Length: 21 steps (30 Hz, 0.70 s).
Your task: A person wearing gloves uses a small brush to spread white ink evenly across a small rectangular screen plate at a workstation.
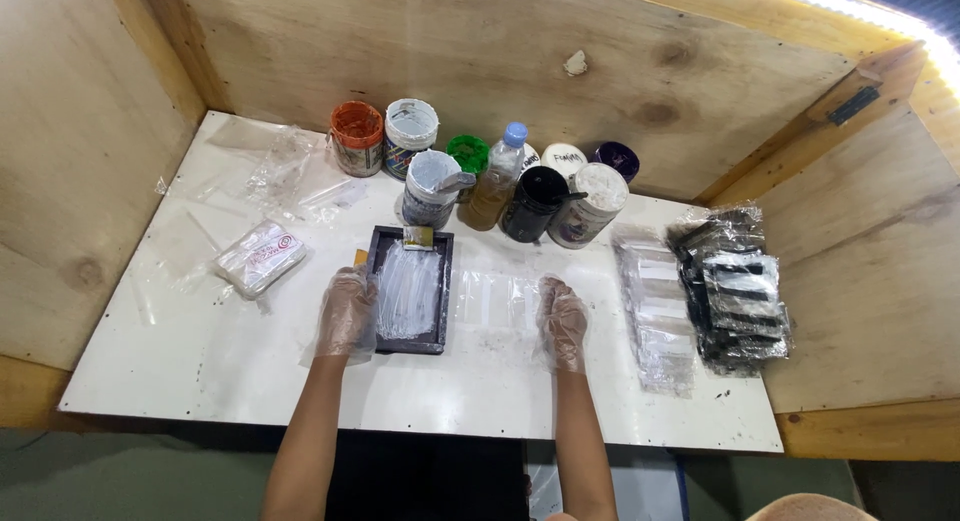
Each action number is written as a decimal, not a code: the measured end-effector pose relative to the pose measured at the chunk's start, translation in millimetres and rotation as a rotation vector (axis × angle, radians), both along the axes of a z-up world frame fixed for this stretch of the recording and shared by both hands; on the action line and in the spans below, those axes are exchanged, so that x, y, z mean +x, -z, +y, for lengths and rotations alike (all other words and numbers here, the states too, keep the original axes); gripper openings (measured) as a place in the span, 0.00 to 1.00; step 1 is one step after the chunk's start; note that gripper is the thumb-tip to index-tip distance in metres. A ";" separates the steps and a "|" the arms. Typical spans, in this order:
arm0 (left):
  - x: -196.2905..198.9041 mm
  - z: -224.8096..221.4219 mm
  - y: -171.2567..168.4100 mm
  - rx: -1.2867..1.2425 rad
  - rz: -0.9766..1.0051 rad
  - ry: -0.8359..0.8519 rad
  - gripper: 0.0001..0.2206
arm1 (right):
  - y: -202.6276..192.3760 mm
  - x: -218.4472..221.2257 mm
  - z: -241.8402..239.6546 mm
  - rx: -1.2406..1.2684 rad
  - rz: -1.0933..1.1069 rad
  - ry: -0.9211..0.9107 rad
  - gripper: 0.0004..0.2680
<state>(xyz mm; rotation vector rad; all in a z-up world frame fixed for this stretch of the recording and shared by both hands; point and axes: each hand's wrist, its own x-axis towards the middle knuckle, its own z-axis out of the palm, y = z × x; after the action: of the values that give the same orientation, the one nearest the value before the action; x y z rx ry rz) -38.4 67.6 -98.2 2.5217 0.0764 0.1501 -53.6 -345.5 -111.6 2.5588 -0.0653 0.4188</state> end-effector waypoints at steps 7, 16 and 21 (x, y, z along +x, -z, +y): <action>-3.8 -1.8 -8.3 0.013 -0.011 0.017 0.17 | 38.0 11.1 -20.7 0.028 -0.042 -0.060 0.08; -7.2 -2.5 -21.4 0.028 -0.032 0.032 0.16 | 4.5 0.9 -4.0 0.051 -0.036 -0.079 0.09; 4.8 9.3 3.1 0.035 -0.044 0.037 0.16 | -5.5 -5.5 -7.2 0.600 0.032 -0.060 0.09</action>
<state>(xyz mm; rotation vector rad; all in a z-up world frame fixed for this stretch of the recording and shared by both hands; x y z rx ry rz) -33.6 76.8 -101.3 2.5519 0.0090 0.1931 -59.1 -352.7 -106.1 3.1637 -0.1171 0.4286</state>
